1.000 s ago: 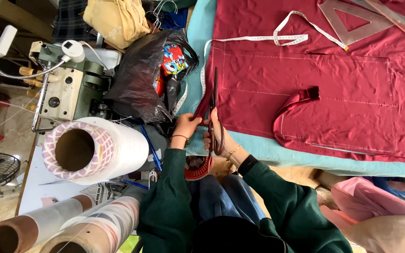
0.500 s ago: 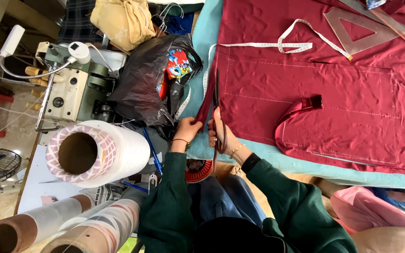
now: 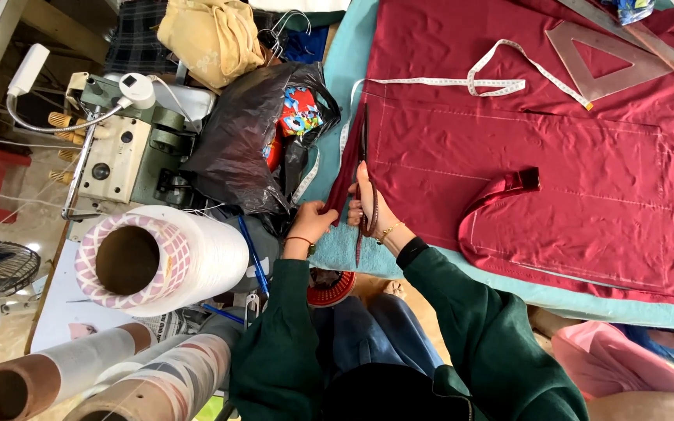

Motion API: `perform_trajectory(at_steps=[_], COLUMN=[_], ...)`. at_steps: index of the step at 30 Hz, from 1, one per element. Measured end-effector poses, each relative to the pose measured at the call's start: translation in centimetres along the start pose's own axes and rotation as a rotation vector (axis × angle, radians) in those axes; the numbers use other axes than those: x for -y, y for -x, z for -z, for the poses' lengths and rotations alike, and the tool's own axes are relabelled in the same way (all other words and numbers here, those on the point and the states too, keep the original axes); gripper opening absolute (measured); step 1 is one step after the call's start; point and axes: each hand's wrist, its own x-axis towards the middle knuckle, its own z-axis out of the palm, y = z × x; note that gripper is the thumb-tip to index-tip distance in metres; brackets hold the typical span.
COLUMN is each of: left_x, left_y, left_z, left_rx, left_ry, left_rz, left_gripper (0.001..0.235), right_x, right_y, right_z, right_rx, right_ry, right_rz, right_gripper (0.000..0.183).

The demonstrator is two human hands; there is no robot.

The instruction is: Cutting out a garment pattern piece from maroon fabric using large scissors

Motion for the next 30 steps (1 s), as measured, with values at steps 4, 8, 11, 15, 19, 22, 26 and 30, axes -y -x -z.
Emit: perform_trajectory(at_steps=[4,8,11,15,19,22,26,30], left_x=[-1.0,-1.5,-1.3,-0.5,-0.5,-0.3,-1.5,-0.7], left_y=[1.2,1.8,1.8,1.0,1.2,0.8,2.1,2.0], left_z=[0.4,0.5,0.7,0.5,0.6,0.5,0.9,0.5], left_rx=[0.021,0.026,0.037,0.034,0.024,0.02,0.009,-0.005], left_ry=[0.021,0.013,0.019,0.011,-0.001,0.0,0.03,0.069], left_rz=[-0.03,-0.025,-0.034,-0.036,-0.027,-0.026,-0.04,-0.076], left_gripper=[0.03,0.031,0.031,0.031,0.027,0.027,0.024,0.02], right_x=[0.5,2.0,2.9,2.5,1.5,1.8,2.0,0.4], right_y=[0.0,0.6,0.4,-0.5,-2.5,-2.2,-1.4,2.2], right_z=[-0.1,-0.8,-1.3,-1.3,-0.3,-0.2,-0.1,2.2], right_rx=[-0.025,-0.02,-0.012,-0.017,-0.002,-0.002,0.014,0.08], right_ry=[0.008,-0.007,-0.014,-0.025,-0.039,-0.035,-0.088,-0.012], right_rz=[0.003,-0.007,-0.019,-0.026,0.014,0.029,-0.008,0.016], right_gripper=[0.073,0.075,0.075,0.076,0.069,0.067,0.07,0.076])
